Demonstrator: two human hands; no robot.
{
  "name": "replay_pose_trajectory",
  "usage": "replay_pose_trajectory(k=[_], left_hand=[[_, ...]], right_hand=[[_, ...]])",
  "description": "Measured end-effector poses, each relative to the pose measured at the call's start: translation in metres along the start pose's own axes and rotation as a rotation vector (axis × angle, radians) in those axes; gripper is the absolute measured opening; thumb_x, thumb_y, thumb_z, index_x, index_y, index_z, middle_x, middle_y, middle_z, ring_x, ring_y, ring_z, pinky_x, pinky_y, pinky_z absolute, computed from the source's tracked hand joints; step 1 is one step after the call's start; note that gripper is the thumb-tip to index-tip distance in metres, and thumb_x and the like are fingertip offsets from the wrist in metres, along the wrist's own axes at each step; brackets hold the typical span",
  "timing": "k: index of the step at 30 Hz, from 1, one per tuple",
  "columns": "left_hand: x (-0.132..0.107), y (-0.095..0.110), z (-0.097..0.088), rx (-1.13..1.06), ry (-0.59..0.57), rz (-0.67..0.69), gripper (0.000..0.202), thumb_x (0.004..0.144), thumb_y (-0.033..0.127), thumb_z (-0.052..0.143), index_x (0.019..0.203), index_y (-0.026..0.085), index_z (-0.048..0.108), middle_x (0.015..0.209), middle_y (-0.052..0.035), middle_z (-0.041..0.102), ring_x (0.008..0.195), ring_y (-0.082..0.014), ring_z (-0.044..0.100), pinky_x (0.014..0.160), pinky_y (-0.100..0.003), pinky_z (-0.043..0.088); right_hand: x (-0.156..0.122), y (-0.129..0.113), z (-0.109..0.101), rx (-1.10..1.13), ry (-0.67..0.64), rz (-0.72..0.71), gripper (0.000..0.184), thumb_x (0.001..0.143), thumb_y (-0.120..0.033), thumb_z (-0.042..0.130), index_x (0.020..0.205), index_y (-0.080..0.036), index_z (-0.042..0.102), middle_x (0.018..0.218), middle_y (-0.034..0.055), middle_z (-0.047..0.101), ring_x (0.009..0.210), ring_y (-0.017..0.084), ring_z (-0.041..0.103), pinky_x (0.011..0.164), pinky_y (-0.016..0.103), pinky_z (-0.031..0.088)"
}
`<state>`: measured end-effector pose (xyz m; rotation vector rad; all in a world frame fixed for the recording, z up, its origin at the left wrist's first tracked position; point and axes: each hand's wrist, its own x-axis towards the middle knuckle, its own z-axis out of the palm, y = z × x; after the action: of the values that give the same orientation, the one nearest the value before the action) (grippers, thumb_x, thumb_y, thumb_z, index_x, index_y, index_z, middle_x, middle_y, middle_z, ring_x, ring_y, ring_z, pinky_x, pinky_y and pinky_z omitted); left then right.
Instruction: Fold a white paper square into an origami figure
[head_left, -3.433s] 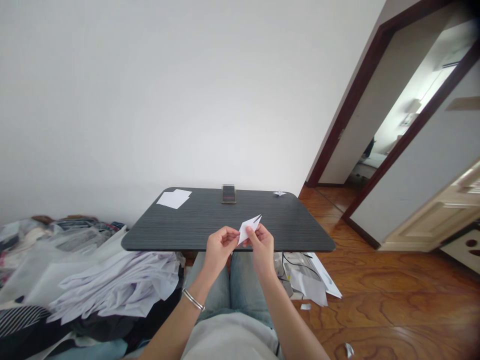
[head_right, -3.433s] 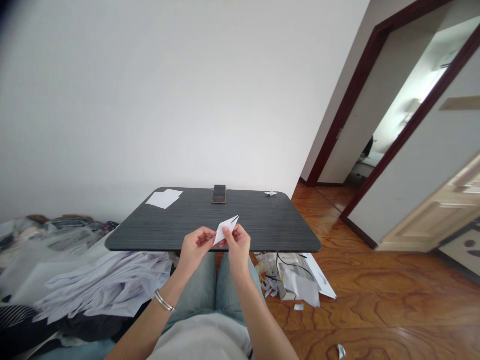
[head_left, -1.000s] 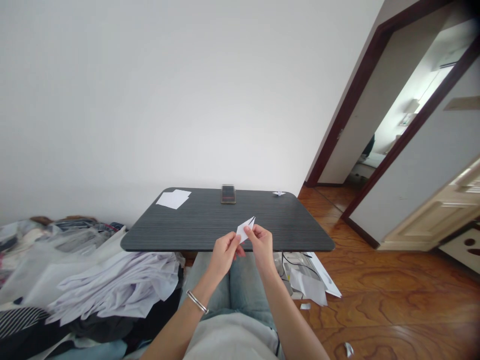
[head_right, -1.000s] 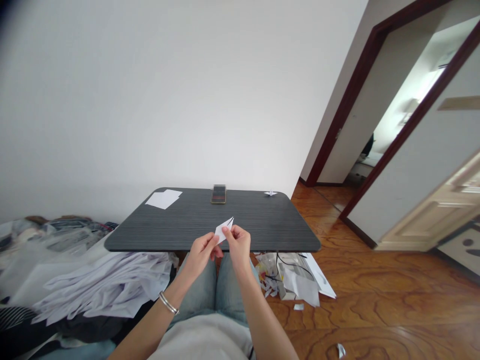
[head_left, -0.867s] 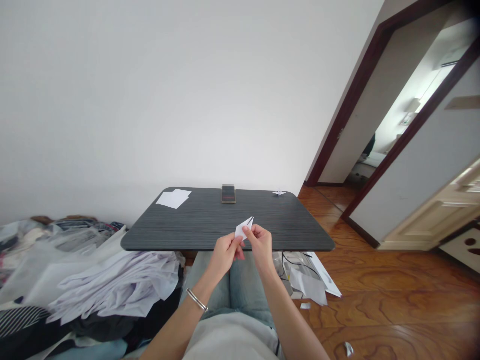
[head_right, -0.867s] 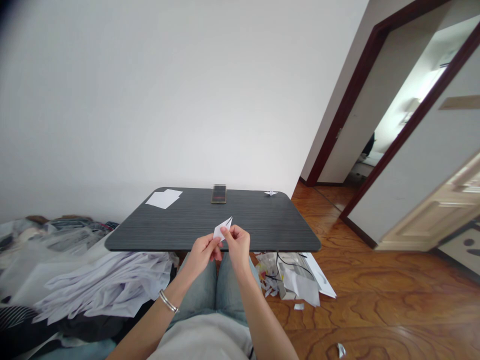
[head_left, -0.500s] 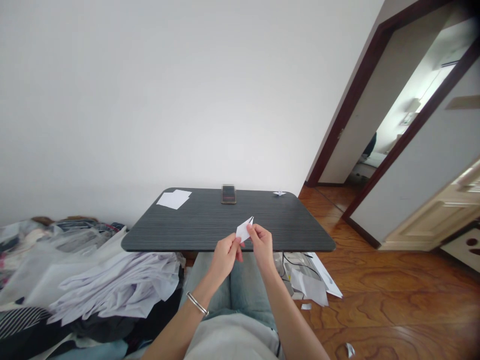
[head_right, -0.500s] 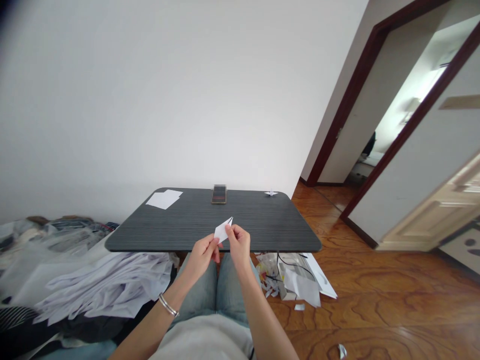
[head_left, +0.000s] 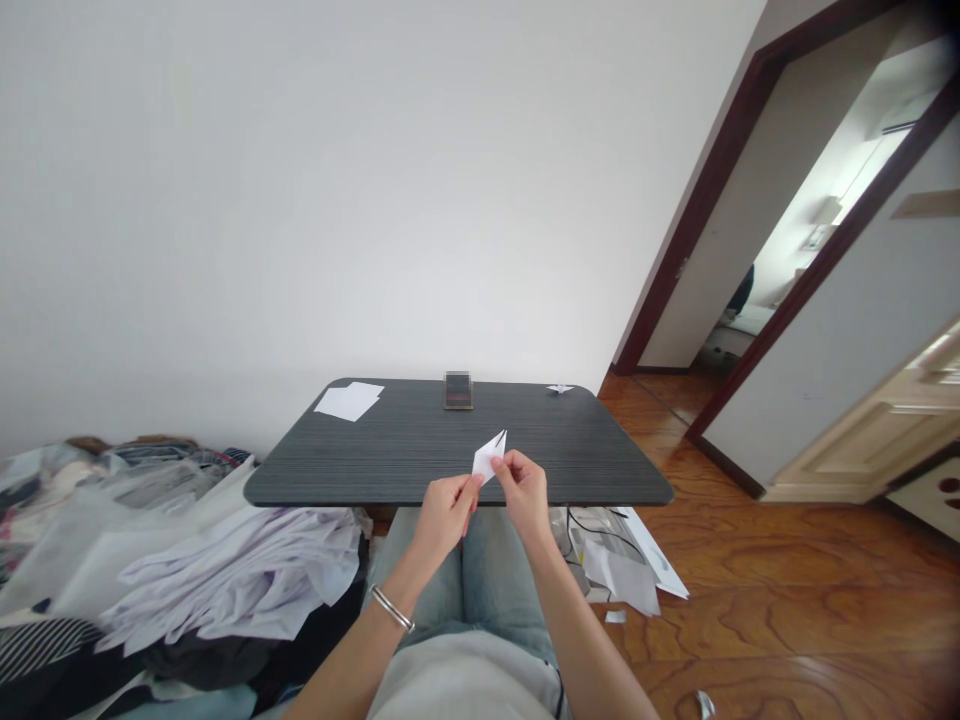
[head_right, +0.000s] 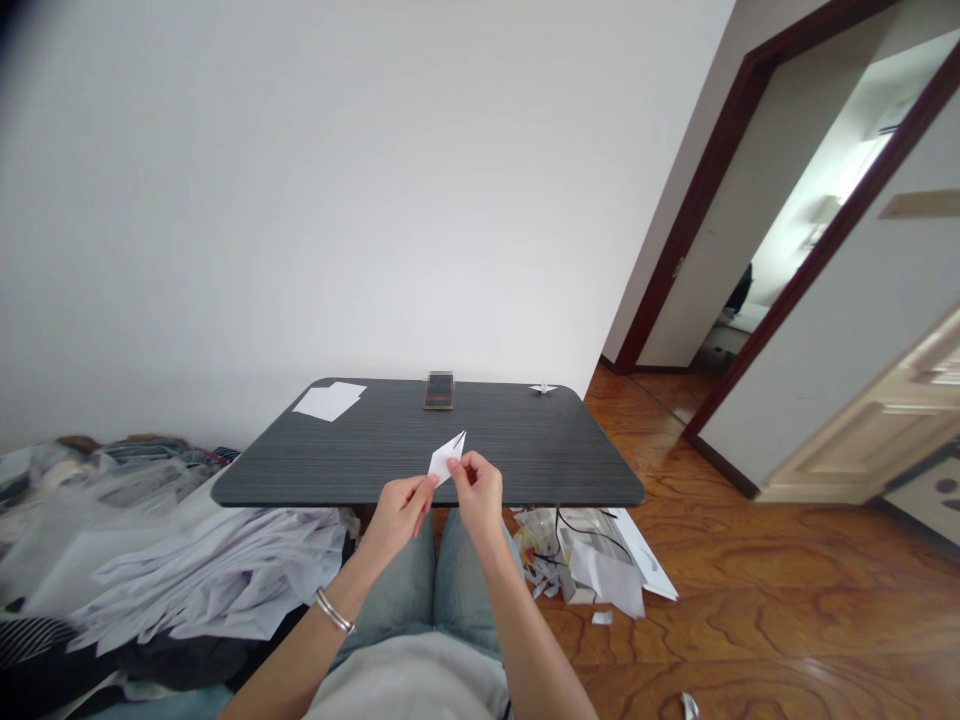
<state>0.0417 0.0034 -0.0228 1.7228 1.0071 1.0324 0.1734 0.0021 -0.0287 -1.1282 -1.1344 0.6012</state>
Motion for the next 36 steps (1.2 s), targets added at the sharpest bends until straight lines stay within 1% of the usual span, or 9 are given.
replay_pose_trajectory(k=[4,7,11,14,20,23,28,32,36], left_hand=[[0.003,-0.005,-0.005,-0.072,0.017,-0.014,0.056,0.089,0.055,0.033,0.048,0.018,0.047,0.038,0.0014,0.048,0.037,-0.0107,0.044,0.045,-0.022,0.032],[0.008,-0.001,-0.01,-0.113,0.094,0.043,0.049,0.089,0.053,0.033,0.062,0.017,0.053,0.055,-0.0003,0.056,0.051,-0.0125,0.049,0.049,-0.022,0.032],[0.014,0.009,-0.011,-0.027,0.094,0.102,0.039,0.086,0.048,0.043,0.062,0.018,0.048,0.052,0.0038,0.045,0.05,-0.0108,0.04,0.049,-0.022,0.028],[0.014,0.015,-0.01,0.039,0.183,0.12,0.037,0.087,0.043,0.043,0.059,0.018,0.044,0.051,0.0046,0.039,0.05,-0.0105,0.036,0.05,-0.023,0.025],[0.01,0.017,-0.004,-0.018,0.248,0.157,0.039,0.086,0.041,0.042,0.055,0.019,0.036,0.051,0.005,0.031,0.049,-0.0099,0.032,0.048,-0.023,0.023],[0.01,0.013,-0.003,-0.127,0.195,0.118,0.039,0.086,0.043,0.044,0.056,0.019,0.039,0.052,0.0047,0.035,0.05,-0.0096,0.034,0.048,-0.022,0.025],[0.014,0.011,-0.007,-0.273,-0.032,0.033,0.035,0.078,0.042,0.057,0.056,0.016,0.049,0.052,0.0038,0.043,0.048,-0.0078,0.035,0.045,-0.021,0.024],[0.014,0.012,-0.007,-0.349,0.067,-0.023,0.035,0.075,0.046,0.059,0.06,0.015,0.053,0.054,0.0025,0.051,0.045,-0.0069,0.037,0.043,-0.02,0.025],[0.014,0.011,-0.005,-0.346,0.124,0.001,0.036,0.075,0.046,0.06,0.058,0.015,0.053,0.051,0.0039,0.048,0.046,-0.0069,0.039,0.044,-0.019,0.028]], right_hand=[[0.0,-0.004,0.0,0.011,-0.019,0.01,0.038,0.076,-0.045,0.059,0.054,-0.019,0.043,0.05,-0.0065,0.033,0.048,0.009,0.027,0.047,0.024,0.022],[-0.001,-0.007,0.001,0.0,-0.053,0.009,0.036,0.077,-0.044,0.059,0.054,-0.019,0.044,0.05,-0.0062,0.034,0.049,0.01,0.029,0.048,0.024,0.023],[-0.004,-0.009,0.003,-0.01,-0.088,-0.003,0.036,0.075,-0.044,0.061,0.055,-0.019,0.045,0.05,-0.0061,0.035,0.049,0.01,0.029,0.048,0.024,0.023],[-0.005,-0.011,0.005,0.017,-0.095,-0.019,0.036,0.077,-0.044,0.059,0.056,-0.019,0.046,0.051,-0.0055,0.036,0.051,0.01,0.03,0.049,0.024,0.024],[-0.008,-0.018,0.008,0.053,-0.076,-0.063,0.035,0.082,-0.041,0.054,0.057,-0.019,0.044,0.053,-0.0056,0.035,0.051,0.011,0.03,0.05,0.024,0.024],[-0.006,-0.017,0.006,0.083,-0.048,-0.05,0.034,0.082,-0.041,0.054,0.057,-0.019,0.045,0.053,-0.0052,0.038,0.051,0.01,0.032,0.05,0.024,0.026],[0.0,-0.011,0.002,0.145,-0.05,0.016,0.033,0.079,-0.044,0.058,0.059,-0.018,0.052,0.051,-0.0047,0.043,0.049,0.01,0.034,0.048,0.023,0.027],[-0.003,-0.015,0.003,0.198,-0.052,0.042,0.034,0.08,-0.048,0.055,0.065,-0.017,0.057,0.05,-0.0043,0.045,0.047,0.01,0.035,0.045,0.023,0.026],[-0.006,-0.017,0.003,0.207,-0.14,0.074,0.03,0.075,-0.045,0.062,0.065,-0.017,0.057,0.05,-0.0051,0.046,0.045,0.008,0.034,0.044,0.022,0.025]])
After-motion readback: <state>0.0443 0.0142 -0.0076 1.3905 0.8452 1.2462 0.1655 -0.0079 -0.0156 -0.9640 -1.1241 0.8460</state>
